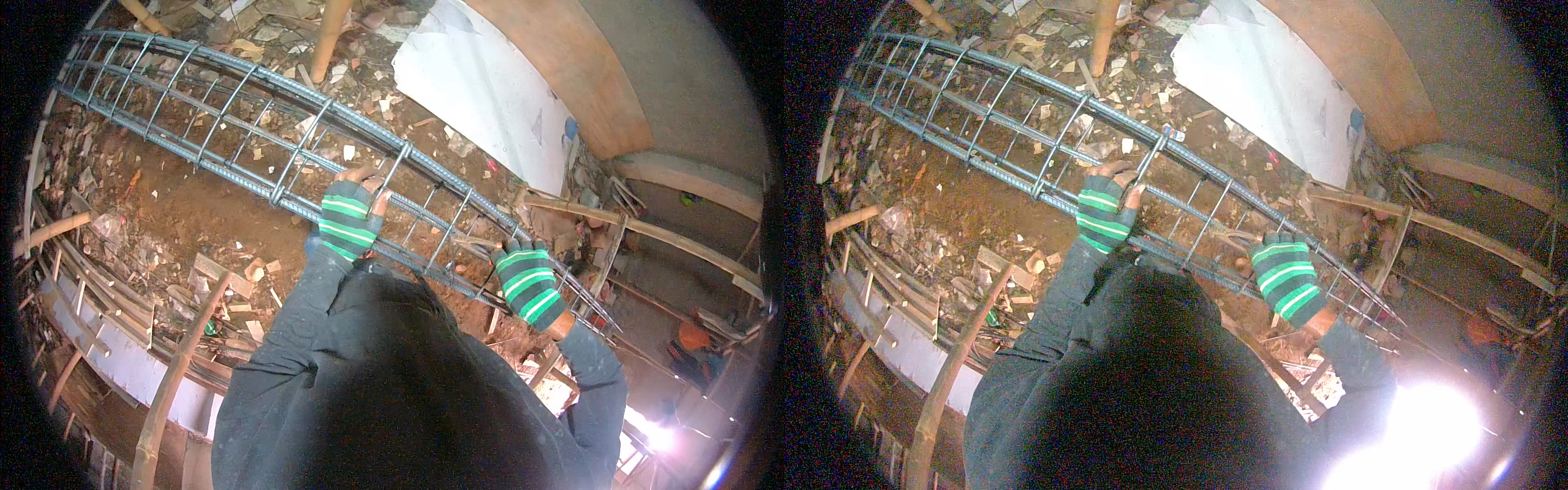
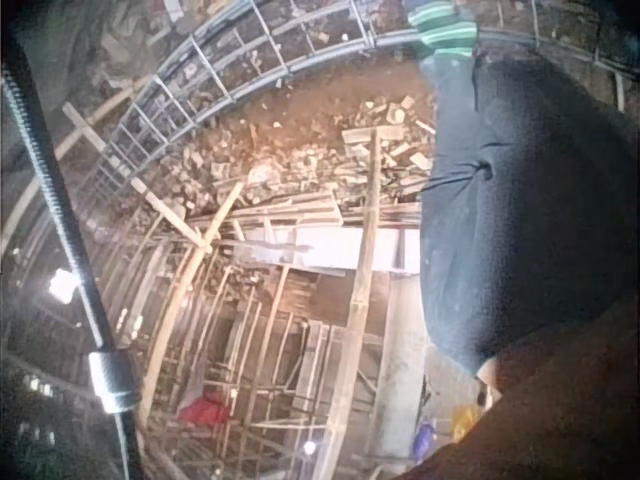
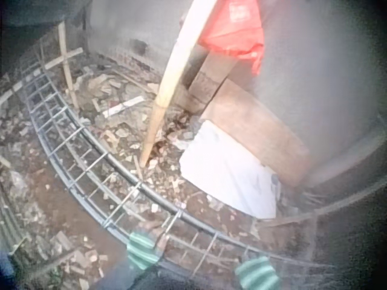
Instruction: The person assembles a rebar cage by hand, positioning and securing intersecting steel bars into a grid structure. They repeatedly adjust and align the bars to form a stable framework on a debris-covered floor.
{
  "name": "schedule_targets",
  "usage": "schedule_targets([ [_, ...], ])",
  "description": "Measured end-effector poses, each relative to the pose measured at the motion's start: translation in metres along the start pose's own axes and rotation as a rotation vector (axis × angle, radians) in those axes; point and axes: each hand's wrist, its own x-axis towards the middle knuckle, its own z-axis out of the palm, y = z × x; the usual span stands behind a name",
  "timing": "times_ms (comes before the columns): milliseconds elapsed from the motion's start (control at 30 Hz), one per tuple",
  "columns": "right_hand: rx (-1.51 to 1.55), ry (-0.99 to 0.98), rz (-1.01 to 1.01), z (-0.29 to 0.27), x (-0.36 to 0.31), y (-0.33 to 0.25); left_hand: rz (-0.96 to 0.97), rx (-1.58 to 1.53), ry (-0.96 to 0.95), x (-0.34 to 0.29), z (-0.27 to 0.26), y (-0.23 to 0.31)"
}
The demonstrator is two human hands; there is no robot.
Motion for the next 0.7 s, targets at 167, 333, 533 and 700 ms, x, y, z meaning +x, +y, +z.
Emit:
schedule_targets([
  [167,0.002,-0.036,-0.005,-0.005,0.005,0.001,-0.007,0.001,-0.006,0.001,-0.001,-0.001],
  [333,0.029,-0.085,-0.033,-0.008,0.01,0.005,-0.011,-0.034,-0.011,0.001,-0.003,-0.003],
  [533,-0.06,-0.11,-0.021,-0.012,0.011,0.004,-0.007,-0.064,0.0,0.0,-0.001,-0.007],
  [700,-0.093,-0.167,0.003,-0.02,0.012,-0.001,-0.012,-0.068,0.033,-0.006,0.0,-0.005],
])
